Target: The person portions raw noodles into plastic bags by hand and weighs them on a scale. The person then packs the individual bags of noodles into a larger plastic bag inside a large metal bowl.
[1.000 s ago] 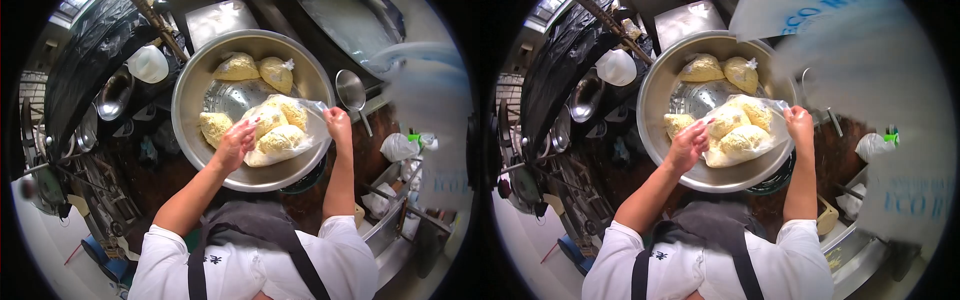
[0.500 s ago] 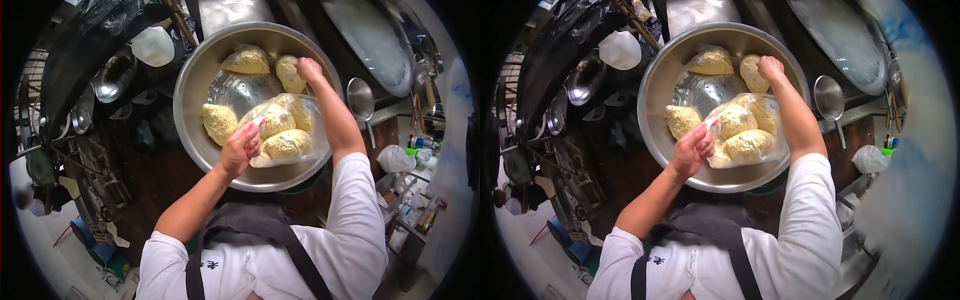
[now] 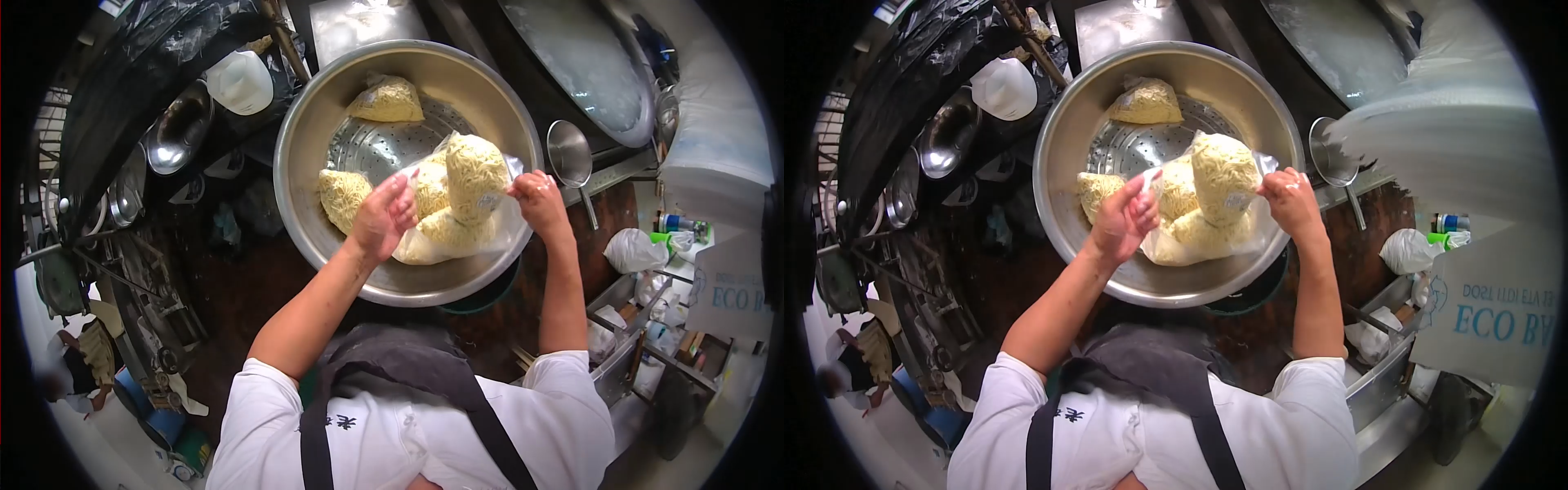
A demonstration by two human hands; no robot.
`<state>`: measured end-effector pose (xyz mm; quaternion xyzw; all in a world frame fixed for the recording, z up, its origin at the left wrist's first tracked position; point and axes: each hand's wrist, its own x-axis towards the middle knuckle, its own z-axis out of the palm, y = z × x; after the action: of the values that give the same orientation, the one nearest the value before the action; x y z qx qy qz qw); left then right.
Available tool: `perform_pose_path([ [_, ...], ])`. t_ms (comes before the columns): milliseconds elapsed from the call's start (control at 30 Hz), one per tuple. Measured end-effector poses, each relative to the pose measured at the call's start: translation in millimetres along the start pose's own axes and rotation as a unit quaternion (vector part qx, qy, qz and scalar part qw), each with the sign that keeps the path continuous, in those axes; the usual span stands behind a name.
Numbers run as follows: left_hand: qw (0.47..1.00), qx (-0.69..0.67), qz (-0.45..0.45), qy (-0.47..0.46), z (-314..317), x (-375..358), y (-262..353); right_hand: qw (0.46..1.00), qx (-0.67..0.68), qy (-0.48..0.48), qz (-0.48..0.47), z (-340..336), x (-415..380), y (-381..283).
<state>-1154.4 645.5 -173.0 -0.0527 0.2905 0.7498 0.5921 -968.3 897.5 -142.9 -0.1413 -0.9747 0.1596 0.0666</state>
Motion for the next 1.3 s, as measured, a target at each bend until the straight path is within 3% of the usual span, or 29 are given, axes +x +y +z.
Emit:
perform_pose_path([
  [33, 1.000, 0.020, -0.012, -0.006, -1.0, -4.3, -5.9, 0.994, -0.043, -0.062, 0.075, 2.6, -2.5, 0.3],
  [100, 0.997, 0.062, -0.026, -0.039, 0.8, -18.0, -14.7, 0.998, -0.056, 0.024, -0.016, 1.5, 14.1, -7.0],
  [200, 0.996, 0.076, -0.023, -0.048, 3.9, -26.4, -14.5, 1.000, -0.015, 0.007, -0.005, 14.0, 35.6, 1.5],
  [267, 0.998, 0.050, -0.014, -0.047, -0.6, -27.5, -12.9, 0.981, 0.127, -0.059, 0.135, 16.5, 40.4, -2.9],
  [300, 0.998, 0.036, -0.011, -0.047, 0.5, -27.0, -7.7, 0.981, 0.130, -0.061, 0.131, 8.2, 38.8, -3.9],
  [467, 0.999, 0.017, -0.019, -0.024, 0.4, -23.8, -1.4, 0.961, 0.255, 0.044, 0.098, -47.2, 21.4, -28.8],
  [633, 0.999, 0.024, -0.022, -0.034, 0.2, -23.6, -6.1, 0.953, 0.252, 0.137, 0.100, -54.2, 10.1, -33.2],
  [767, 0.999, 0.013, -0.018, -0.042, -5.8, -29.2, -4.8, 0.934, 0.242, 0.029, 0.261, -6.4, -8.4, -4.8],
  [800, 0.998, 0.025, -0.032, -0.044, -8.7, -29.7, -7.5, 0.959, 0.177, 0.003, 0.223, 24.5, -17.0, 24.8],
  [867, 0.996, 0.050, -0.055, -0.048, -16.7, -30.2, -19.3, 0.941, 0.103, -0.082, 0.312, 55.3, -11.2, 29.3],
  [967, 0.994, 0.072, -0.036, -0.078, -11.2, -36.0, -21.4, 0.949, -0.038, 0.042, 0.309, 93.9, 5.1, 13.8],
  [1000, 0.993, 0.074, -0.035, -0.085, -10.1, -38.2, -20.3, 0.949, -0.074, 0.126, 0.280, 88.9, 15.9, -21.8],
  [1067, 0.993, 0.091, -0.025, -0.072, -11.2, -38.6, -20.5, 0.962, -0.122, 0.129, 0.209, 79.2, 32.5, -73.4],
  [1167, 0.996, 0.075, -0.009, -0.036, -21.8, -37.9, -11.5, 0.973, -0.085, -0.088, 0.197, 83.7, 12.2, -76.4],
  [1267, 0.997, 0.057, -0.017, -0.054, -25.3, -27.1, 2.7, 0.993, -0.034, -0.104, 0.043, 70.0, -25.9, -4.4],
  [1300, 0.996, 0.063, -0.025, -0.055, -24.2, -24.1, 3.0, 0.991, -0.021, -0.125, 0.035, 54.2, -34.1, 10.6],
])
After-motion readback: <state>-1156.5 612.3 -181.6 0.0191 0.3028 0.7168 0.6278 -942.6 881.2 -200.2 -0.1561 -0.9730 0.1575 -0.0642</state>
